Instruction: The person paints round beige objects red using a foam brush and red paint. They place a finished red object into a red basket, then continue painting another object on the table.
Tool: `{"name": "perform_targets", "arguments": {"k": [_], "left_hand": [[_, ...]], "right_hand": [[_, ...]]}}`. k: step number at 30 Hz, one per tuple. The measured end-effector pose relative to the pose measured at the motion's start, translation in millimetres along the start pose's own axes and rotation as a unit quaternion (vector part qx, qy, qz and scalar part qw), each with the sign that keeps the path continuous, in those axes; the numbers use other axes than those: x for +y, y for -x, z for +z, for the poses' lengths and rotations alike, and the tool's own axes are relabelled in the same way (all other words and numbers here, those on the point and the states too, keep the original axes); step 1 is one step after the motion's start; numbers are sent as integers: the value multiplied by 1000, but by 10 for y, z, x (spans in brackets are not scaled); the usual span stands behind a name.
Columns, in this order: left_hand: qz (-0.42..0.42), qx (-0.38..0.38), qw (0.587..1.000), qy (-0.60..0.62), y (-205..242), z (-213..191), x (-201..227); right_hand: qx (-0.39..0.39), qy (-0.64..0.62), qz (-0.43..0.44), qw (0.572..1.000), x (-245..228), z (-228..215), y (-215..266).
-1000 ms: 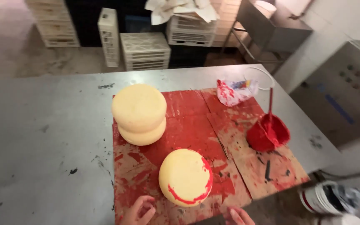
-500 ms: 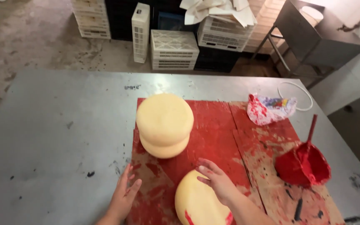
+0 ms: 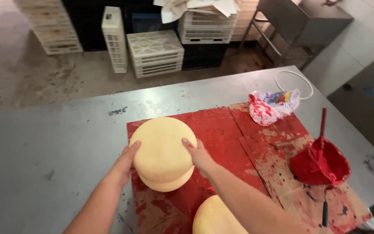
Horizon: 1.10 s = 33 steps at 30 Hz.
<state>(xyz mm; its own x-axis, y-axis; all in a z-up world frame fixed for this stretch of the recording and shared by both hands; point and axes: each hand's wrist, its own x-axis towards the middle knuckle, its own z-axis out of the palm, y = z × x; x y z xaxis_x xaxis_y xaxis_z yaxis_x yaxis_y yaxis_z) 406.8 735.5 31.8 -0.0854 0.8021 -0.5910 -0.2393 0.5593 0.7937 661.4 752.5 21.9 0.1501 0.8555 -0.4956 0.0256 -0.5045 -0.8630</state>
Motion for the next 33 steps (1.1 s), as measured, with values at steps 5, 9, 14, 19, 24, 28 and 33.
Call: {"name": "perform_targets", "arguments": {"k": [5,9,14,19,24,28,33], "left_hand": [[8,19,997,68,457,419,244],[26,80,996,31,805,602,-12],[4,92,994,-54,1553,884,-436],[1,72,993,-94,1892,1152,-1287],[-68,101,989,-85,2076,1434,-1919],[-86,98,987,-92,2128,1561,-2254],[73,138,985,-67,2355,1702,-2259]], "right_hand": [[-34,-143,20,989,45,-33,108],[-89,-265,39,959,-47,-281,490],[-39,-259,32,964,108,-955,1107],[3,-241,75,968,303,-1630,1625],[-36,-178,84,980,663,-2051,1571],[-86,-135,86,983,710,-2161,1439],[-80,242,1,967,840,-2279,1178]]}}
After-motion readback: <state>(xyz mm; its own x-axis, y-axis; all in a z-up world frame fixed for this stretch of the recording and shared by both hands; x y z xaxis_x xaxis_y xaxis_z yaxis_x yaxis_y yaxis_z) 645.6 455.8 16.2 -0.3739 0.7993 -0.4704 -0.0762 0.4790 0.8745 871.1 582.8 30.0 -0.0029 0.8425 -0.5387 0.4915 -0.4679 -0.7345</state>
